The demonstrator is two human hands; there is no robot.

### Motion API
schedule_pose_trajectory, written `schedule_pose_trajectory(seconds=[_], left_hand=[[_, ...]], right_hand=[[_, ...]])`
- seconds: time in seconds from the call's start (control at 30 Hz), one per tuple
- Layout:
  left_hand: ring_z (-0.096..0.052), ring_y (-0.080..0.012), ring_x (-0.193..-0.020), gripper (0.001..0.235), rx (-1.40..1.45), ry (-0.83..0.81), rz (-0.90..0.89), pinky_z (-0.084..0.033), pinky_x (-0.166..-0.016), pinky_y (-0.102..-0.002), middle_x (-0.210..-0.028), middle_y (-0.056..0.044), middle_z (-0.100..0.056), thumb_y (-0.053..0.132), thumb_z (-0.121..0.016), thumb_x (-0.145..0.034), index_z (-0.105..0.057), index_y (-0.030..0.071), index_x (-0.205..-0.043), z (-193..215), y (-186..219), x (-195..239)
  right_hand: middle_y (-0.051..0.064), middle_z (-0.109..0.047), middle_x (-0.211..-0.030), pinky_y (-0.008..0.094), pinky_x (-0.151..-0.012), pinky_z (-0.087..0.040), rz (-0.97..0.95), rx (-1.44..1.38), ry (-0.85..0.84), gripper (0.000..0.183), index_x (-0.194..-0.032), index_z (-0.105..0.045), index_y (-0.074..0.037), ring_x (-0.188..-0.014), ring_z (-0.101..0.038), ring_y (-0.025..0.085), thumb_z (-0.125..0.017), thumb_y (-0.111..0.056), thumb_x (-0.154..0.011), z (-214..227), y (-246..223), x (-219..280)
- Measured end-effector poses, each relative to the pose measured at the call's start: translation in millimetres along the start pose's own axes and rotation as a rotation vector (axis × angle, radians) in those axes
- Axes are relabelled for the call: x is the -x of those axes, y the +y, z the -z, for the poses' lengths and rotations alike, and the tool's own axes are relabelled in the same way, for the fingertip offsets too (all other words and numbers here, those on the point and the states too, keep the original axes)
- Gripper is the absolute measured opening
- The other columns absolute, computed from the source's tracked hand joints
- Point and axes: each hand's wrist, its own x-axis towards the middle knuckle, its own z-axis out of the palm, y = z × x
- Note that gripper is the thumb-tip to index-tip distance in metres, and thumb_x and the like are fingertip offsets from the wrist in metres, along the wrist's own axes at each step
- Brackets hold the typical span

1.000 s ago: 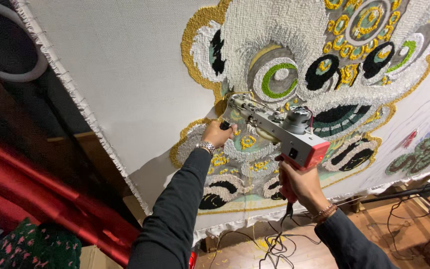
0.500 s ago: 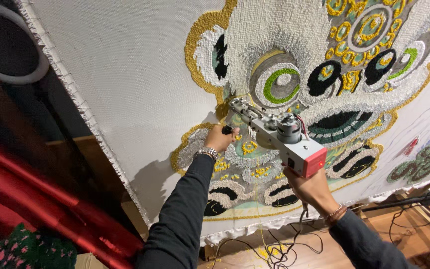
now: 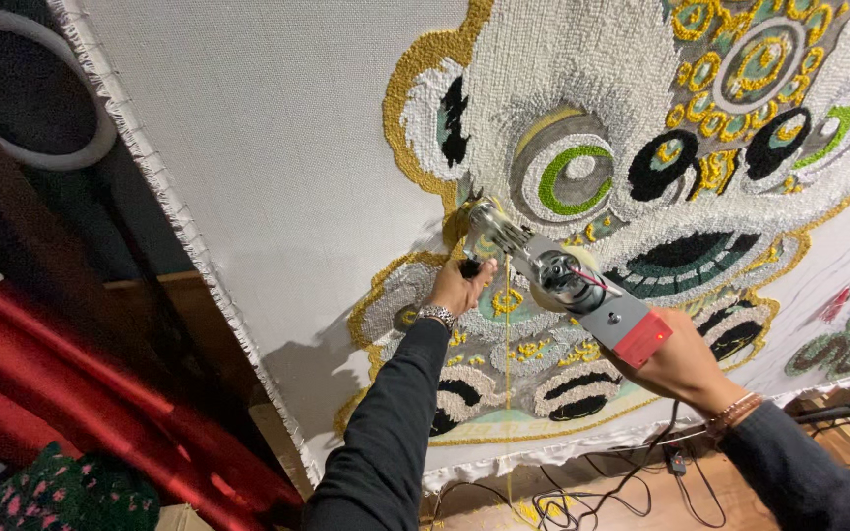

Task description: The person uses a handheld tufting gun to apply yellow yarn into a stretched fabric canvas, following a pre-drawn design of a stylized face. The person guides the tool along the pattern lines while feeding yarn, creating raised tufted areas.

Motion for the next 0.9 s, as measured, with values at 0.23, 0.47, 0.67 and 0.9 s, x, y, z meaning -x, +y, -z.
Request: schedule_pose_trajectory(seconds=[0.23, 0.47, 0.67, 0.9], left_hand=[[-0.073, -0.0248, -0.08, 0.064, -0.199, 0.046, -0.129, -0.055, -0.074, -0.033, -0.095, -0.018, -0.078, 0.062, -0.06, -0.093, -0.077, 0.001, -0.102, 2.3, -11.8, -7.8], [-0.075, -0.0329, -0.084, 0.072, -0.38, 0.066, -0.063, -0.057, -0.076, -0.043, -0.094, -0.018, -0.078, 0.069, -0.051, -0.091, -0.077, 0.002, -0.099, -22.9, -21.3, -26.2], [-0.072, -0.0349, -0.085, 0.084, -0.296, 0.101, -0.009, -0.058, -0.075, -0.045, -0.096, -0.024, -0.072, 0.073, -0.057, -0.089, -0.061, -0.007, -0.117, -30.5, -34.8, -36.4], [-0.069, -0.033, -0.096, 0.082, -0.126, 0.111, -0.078, -0.055, -0.086, -0.043, -0.11, -0.024, -0.069, 0.068, -0.064, -0.092, -0.056, -0.01, -0.118, -40.8, -59.1, -51.2]], right_hand=[[0.015, -0.073, -0.081, 0.042, -0.067, -0.057, 0.01, 0.037, -0.094, 0.047, -0.1, -0.067, -0.009, -0.081, -0.069, 0.039, -0.088, -0.03, -0.063, 23.7, 10.7, -8.6], [0.015, -0.073, -0.095, 0.047, -0.071, -0.056, 0.167, 0.225, -0.159, 0.062, -0.116, -0.066, -0.012, -0.089, -0.069, 0.039, -0.082, -0.042, -0.064, 62.2, 20.1, -36.6], [0.012, -0.071, -0.105, 0.048, -0.069, -0.056, 0.202, 0.432, -0.305, 0.079, -0.128, -0.06, -0.015, -0.085, -0.069, 0.037, -0.084, -0.048, -0.061, 87.4, 0.9, -53.3], [0.011, -0.069, -0.092, 0.046, -0.068, -0.056, 0.344, 0.524, -0.304, 0.06, -0.122, -0.062, -0.015, -0.079, -0.07, 0.034, -0.077, -0.041, -0.07, 98.3, -2.5, -60.8]])
